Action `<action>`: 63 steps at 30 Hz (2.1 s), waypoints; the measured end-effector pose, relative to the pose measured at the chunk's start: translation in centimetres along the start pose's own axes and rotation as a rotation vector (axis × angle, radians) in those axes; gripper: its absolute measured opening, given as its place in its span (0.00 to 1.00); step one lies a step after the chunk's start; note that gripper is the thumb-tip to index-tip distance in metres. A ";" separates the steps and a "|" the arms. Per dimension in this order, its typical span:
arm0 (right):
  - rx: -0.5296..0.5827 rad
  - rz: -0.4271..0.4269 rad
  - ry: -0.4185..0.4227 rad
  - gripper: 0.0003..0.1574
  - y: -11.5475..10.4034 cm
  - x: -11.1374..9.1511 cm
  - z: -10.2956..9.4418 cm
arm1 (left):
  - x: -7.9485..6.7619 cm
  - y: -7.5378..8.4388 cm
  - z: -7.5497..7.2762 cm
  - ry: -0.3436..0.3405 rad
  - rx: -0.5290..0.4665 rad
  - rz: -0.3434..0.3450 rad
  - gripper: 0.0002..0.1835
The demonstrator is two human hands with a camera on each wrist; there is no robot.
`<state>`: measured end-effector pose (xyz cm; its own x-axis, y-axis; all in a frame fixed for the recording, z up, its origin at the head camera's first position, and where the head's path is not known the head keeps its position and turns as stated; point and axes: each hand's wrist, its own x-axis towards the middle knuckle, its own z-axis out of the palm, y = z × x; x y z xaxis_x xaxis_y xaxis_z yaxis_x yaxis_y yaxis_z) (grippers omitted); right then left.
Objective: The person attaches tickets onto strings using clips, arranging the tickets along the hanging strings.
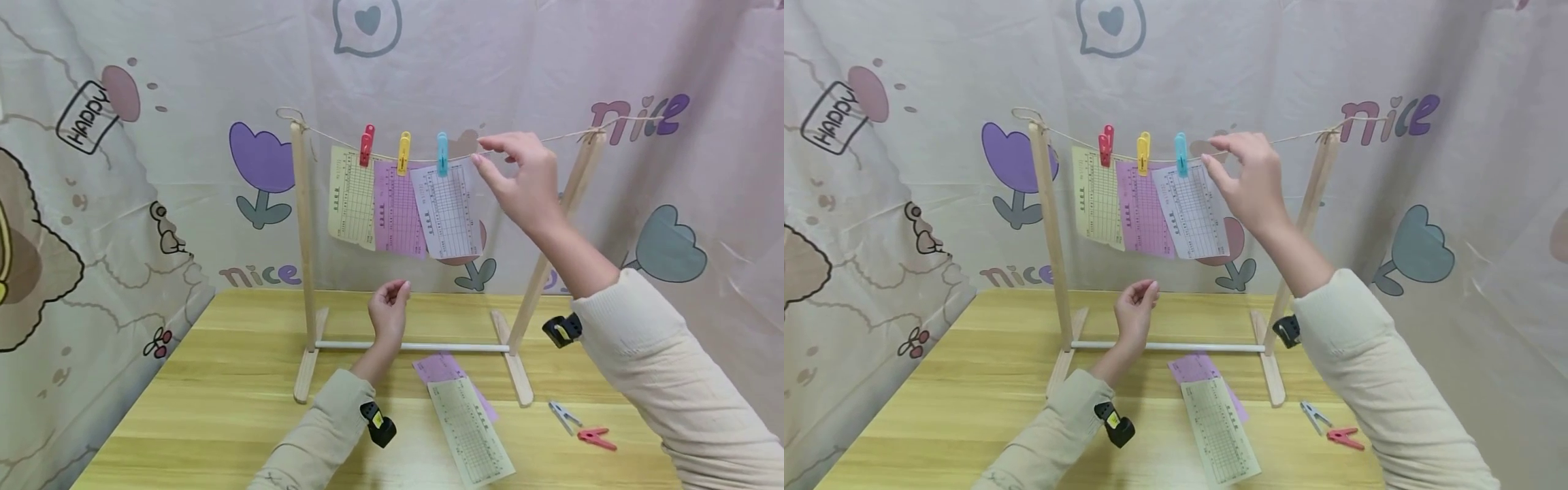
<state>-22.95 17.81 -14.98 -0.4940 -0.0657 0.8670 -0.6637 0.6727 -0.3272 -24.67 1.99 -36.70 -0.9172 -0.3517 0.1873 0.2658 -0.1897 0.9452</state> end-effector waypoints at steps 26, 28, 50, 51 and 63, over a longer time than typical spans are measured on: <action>-0.106 -0.015 -0.080 0.17 3.2 -13.0 -4.7 | -5.1 -4.6 -3.2 -0.589 0.539 0.380 0.10; -0.114 -0.002 -0.088 0.17 3.5 -14.1 -4.8 | -5.4 -5.1 -3.4 -0.613 0.561 0.384 0.10; -0.188 0.218 -0.045 0.19 7.0 -26.4 -6.4 | -7.9 -7.9 -4.3 -0.917 0.938 0.504 0.17; -0.195 0.230 -0.039 0.18 7.2 -27.1 -6.4 | -8.0 -8.0 -4.2 -0.936 0.967 0.541 0.18; -0.292 0.478 -0.107 0.17 9.6 -33.5 -8.4 | -8.5 -8.0 -3.4 -1.195 1.136 0.800 0.25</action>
<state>-8.09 32.66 -44.04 -0.7651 0.2321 0.6006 -0.1772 0.8209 -0.5429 -17.95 3.44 -46.76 -0.5178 0.8268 0.2196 0.8553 0.4954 0.1516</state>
